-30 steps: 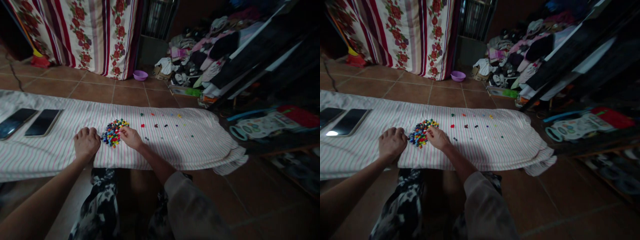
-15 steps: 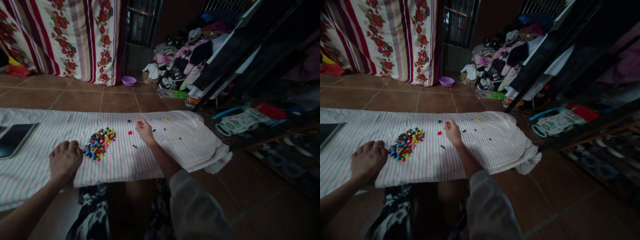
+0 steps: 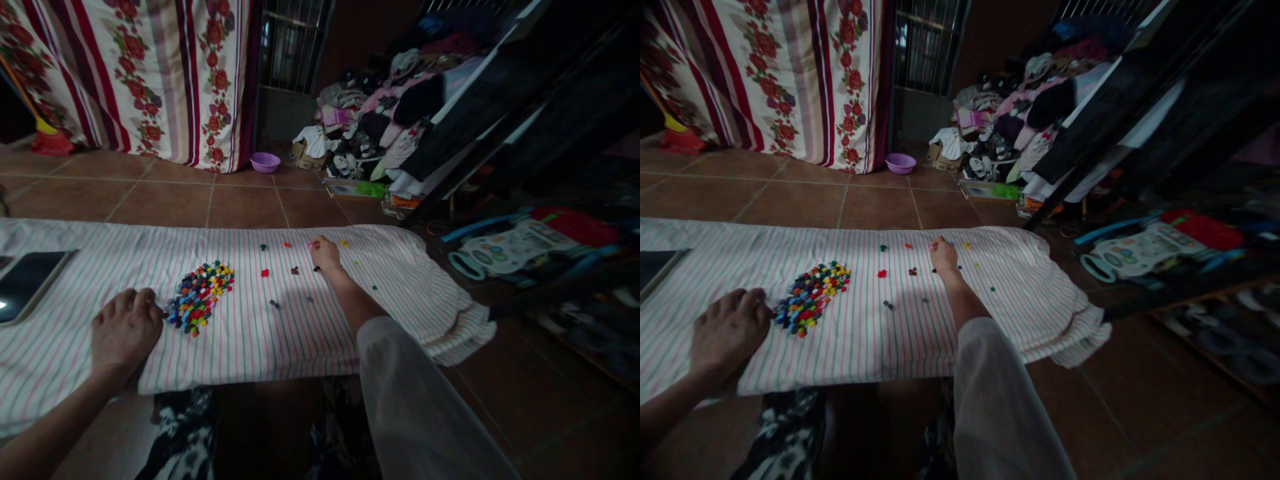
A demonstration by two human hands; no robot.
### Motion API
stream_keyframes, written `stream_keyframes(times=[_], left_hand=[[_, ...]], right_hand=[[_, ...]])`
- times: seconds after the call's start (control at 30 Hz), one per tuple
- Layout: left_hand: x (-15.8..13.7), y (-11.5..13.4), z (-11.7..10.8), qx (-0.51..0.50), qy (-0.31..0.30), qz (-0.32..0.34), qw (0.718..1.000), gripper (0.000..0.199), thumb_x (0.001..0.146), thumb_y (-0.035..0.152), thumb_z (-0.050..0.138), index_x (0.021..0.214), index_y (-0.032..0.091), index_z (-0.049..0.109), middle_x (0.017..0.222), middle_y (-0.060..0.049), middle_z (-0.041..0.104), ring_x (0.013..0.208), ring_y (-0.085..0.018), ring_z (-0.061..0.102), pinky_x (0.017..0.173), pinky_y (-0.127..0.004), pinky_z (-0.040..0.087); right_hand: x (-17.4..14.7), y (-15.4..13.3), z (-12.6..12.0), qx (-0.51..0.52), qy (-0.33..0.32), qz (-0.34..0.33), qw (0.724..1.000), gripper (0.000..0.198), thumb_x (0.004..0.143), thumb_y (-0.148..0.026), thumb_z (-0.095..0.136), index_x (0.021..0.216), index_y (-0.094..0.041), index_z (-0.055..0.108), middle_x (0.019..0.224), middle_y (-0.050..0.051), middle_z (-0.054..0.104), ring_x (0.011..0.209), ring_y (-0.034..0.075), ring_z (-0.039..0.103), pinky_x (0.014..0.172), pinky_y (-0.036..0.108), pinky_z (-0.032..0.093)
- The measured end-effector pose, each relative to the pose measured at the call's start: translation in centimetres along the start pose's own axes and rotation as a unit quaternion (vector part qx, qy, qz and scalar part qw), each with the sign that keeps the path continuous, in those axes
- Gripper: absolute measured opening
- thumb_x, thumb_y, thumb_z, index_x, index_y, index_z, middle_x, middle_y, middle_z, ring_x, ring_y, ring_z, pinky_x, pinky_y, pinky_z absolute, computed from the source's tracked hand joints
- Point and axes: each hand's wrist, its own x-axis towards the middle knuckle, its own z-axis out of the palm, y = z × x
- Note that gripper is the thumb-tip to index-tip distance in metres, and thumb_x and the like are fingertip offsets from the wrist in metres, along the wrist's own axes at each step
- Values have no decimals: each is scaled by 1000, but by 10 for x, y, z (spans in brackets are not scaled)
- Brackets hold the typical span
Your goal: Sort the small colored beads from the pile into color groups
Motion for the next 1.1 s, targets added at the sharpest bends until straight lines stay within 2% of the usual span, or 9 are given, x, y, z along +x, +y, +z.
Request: stream_keyframes(times=[0.17, 0.57, 0.7, 0.83, 0.9, 1.0, 1.1], left_hand=[[1, -1, 3, 15, 4, 6, 1000, 39, 92, 34, 28, 112, 18, 56, 121, -19, 57, 107, -40, 55, 86, -53, 45], [2, -1, 3, -4, 1, 2, 1000, 39, 91, 33, 31, 115, 17, 58, 124, -21, 56, 112, -41, 54, 88, -54, 44], [2, -1, 3, 12, -6, -11, 1000, 39, 92, 31, 31, 115, 17, 58, 124, -18, 56, 112, -37, 53, 88, -50, 43], [3, -1, 4, 30, -12, -15, 999, 35, 92, 31, 31, 112, 18, 58, 118, -14, 58, 109, -33, 53, 87, -44, 42], [3, -3, 6, 29, -6, -15, 999, 35, 92, 31, 32, 112, 18, 57, 117, -14, 57, 109, -31, 52, 87, -43, 40], [2, -5, 9, 23, 12, -10, 1000, 34, 93, 31, 31, 110, 19, 57, 115, -13, 57, 109, -30, 51, 87, -42, 39], [2, -7, 12, 19, 23, -6, 1000, 33, 93, 31, 31, 109, 19, 58, 113, -13, 57, 107, -30, 51, 86, -41, 37]], right_hand=[[5, 2, 5, -24, -12, -6, 1000, 21, 86, -13, 55, 98, -20, 71, 97, 7, 75, 92, 19, 68, 81, 27, 48], [4, 2, 6, 6, -34, -12, 999, 24, 85, -8, 55, 100, -18, 72, 100, 6, 74, 93, 16, 67, 85, 25, 48], [1, -1, 0, 2, -13, -20, 1000, 26, 82, -7, 53, 96, -16, 73, 97, 8, 73, 92, 18, 66, 86, 27, 48], [-3, -11, -4, 17, 43, -75, 996, 29, 79, -6, 50, 94, -15, 73, 96, 10, 72, 91, 22, 65, 87, 33, 47], [-9, -22, -6, 50, 51, -115, 991, 27, 78, -8, 51, 92, -16, 72, 94, 9, 71, 89, 22, 64, 86, 35, 48], [-26, -45, -7, 100, 23, -189, 977, 25, 78, -9, 51, 88, -19, 71, 92, 7, 70, 87, 21, 63, 84, 34, 48], [-53, -73, -5, 134, -36, -268, 953, 23, 80, -9, 52, 87, -20, 71, 90, 6, 70, 87, 19, 64, 83, 31, 47]])
